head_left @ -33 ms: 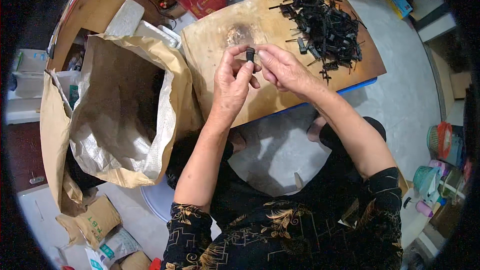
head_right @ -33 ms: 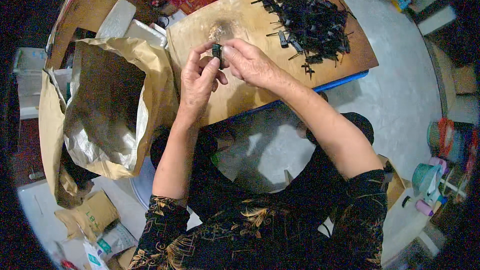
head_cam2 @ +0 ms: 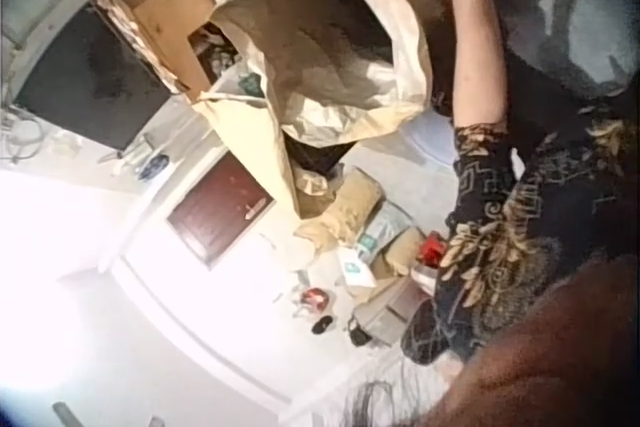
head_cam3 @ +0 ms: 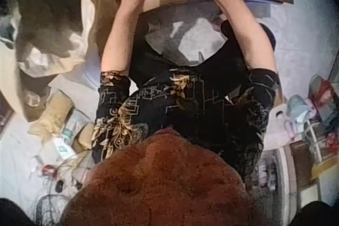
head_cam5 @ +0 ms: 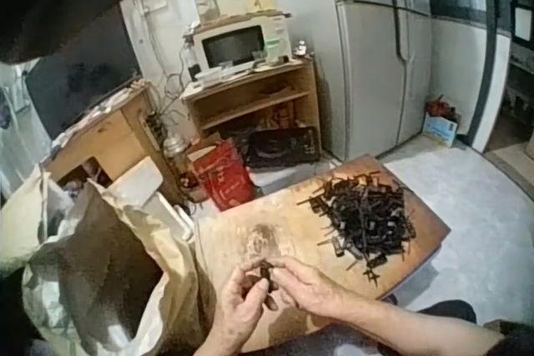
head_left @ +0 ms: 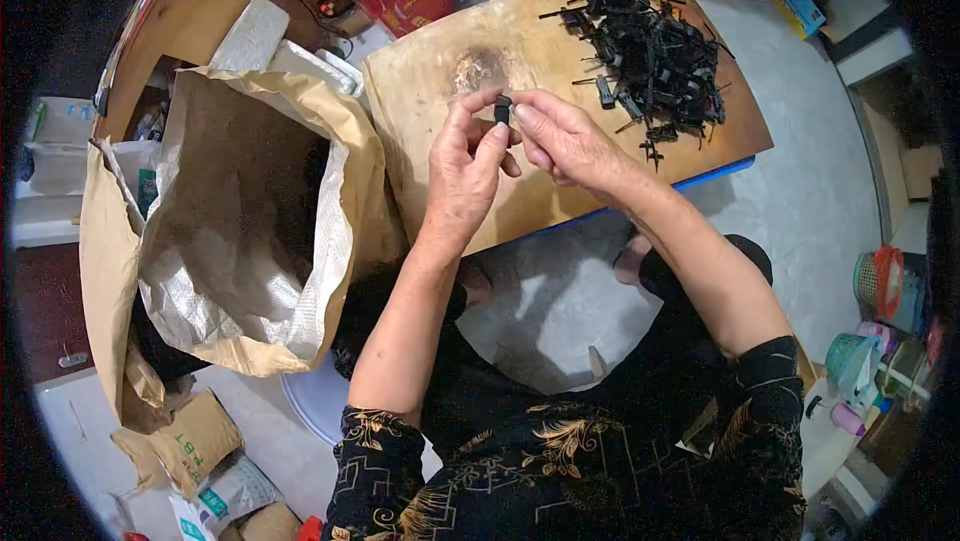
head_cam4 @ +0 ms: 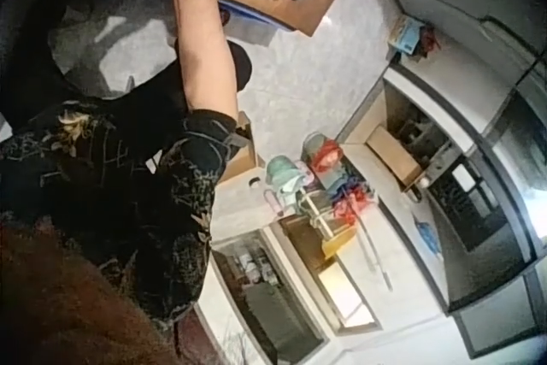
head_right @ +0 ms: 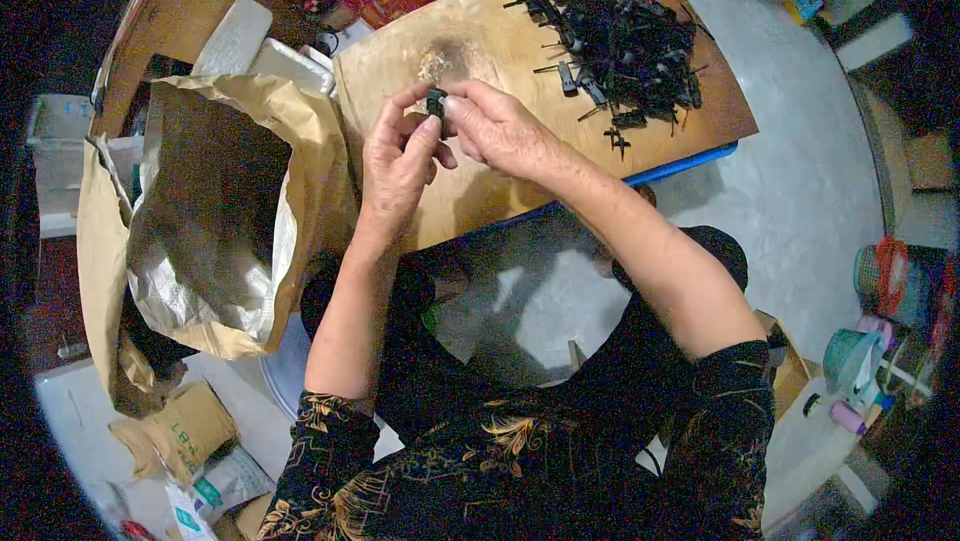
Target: Sorting and inspecting small black plastic components into a bag and a bucket.
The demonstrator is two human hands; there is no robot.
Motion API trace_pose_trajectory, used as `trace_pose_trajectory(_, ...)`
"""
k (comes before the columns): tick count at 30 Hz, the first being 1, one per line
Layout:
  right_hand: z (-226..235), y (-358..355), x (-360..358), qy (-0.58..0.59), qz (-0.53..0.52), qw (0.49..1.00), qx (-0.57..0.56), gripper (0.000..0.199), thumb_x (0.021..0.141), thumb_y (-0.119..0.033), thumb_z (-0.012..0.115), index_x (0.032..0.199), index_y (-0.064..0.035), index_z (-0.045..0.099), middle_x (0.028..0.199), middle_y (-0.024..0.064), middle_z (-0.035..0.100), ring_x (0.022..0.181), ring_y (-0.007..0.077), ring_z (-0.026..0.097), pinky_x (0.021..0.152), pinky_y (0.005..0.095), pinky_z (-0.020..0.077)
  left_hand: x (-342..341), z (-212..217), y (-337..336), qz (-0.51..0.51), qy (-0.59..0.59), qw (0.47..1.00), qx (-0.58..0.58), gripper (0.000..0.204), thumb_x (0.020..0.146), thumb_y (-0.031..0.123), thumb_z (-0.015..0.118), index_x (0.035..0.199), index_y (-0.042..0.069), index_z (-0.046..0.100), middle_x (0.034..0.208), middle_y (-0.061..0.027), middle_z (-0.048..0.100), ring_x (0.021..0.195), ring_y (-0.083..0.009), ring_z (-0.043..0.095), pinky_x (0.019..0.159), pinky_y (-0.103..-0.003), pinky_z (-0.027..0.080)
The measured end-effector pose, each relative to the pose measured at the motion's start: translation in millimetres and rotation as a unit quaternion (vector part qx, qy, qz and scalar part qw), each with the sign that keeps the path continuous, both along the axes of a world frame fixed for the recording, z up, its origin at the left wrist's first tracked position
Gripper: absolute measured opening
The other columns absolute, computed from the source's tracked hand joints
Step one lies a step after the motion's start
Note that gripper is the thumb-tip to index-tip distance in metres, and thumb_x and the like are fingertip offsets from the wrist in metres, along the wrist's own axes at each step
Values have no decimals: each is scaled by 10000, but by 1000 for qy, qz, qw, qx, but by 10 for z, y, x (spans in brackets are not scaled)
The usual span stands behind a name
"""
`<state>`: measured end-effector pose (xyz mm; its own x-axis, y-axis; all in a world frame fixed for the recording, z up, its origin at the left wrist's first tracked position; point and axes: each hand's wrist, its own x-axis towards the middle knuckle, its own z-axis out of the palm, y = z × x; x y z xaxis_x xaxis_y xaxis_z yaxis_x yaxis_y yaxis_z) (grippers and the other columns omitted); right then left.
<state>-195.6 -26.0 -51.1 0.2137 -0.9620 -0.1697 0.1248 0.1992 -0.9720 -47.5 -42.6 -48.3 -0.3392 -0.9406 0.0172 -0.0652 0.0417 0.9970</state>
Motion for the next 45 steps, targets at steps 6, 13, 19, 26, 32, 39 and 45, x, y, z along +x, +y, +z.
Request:
trace_pose_trajectory(6, -147, -71, 106, -26, 7, 999, -47, 351, 937, -275, 404, 1202, -45, 411, 624, -54, 397, 478, 12, 324, 395, 162, 260, -10, -37, -6, 31, 0, 999, -14, 287, 861, 38, 485, 1148, 34, 490, 740, -42, 562, 582, -79, 526, 519, -214, 452)
trace_pose_trajectory(13, -202, -118, 167, -21, 0, 997, -77, 300, 936, -210, 401, 1184, -44, 420, 648, -45, 410, 508, 13, 348, 419, 167, 280, 20, -123, -31, 42, -2, 999, -30, 281, 858, 50, 500, 1139, 38, 514, 741, -34, 568, 596, -70, 528, 521, -212, 455)
trace_pose_trajectory(19, -259, -149, 229, 61, -32, 991, -114, 270, 925, -189, 406, 1168, -80, 443, 594, -57, 394, 480, 18, 336, 407, 176, 282, -20, -181, 9, 90, -11, 991, -101, 299, 834, 14, 511, 1131, 36, 530, 797, -54, 607, 608, -80, 543, 540, -235, 469)
trace_pose_trajectory(26, -172, -159, 75, 63, 18, 998, 16, 271, 924, -237, 420, 1151, -93, 454, 567, -59, 398, 470, 24, 337, 379, 197, 269, -22, -261, -34, 60, -161, 971, -163, 298, 824, -18, 485, 1115, 44, 492, 783, -83, 615, 622, -113, 574, 532, -253, 455)
trace_pose_trajectory(32, -45, -18, -159, 78, -30, 995, -59, 234, 891, -179, 485, 1043, -3, 464, 741, 30, 563, 668, 87, 514, 579, 239, 437, -46, 3, -41, 17, 156, 985, 68, 348, 880, 73, 461, 1209, 75, 350, 871, -119, 619, 611, -112, 566, 468, -184, 391)
trace_pose_trajectory(39, -8, 48, -324, -7, -15, 997, -69, 151, 879, -172, 526, 958, -44, 522, 759, 11, 577, 468, 11, 428, 411, 145, 336, -51, -36, -98, -11, 275, 947, 166, 360, 868, 83, 502, 1205, 69, 378, 957, -142, 570, 636, -139, 572, 471, -190, 394)
trace_pose_trajectory(45, -22, 29, -382, -49, -35, 997, -38, 149, 866, -188, 555, 931, -58, 526, 724, 0, 556, 429, 4, 388, 368, 135, 285, -149, -55, -70, -64, 270, 939, 203, 364, 856, 98, 534, 1200, 58, 422, 906, -95, 547, 607, -132, 567, 444, -183, 391)
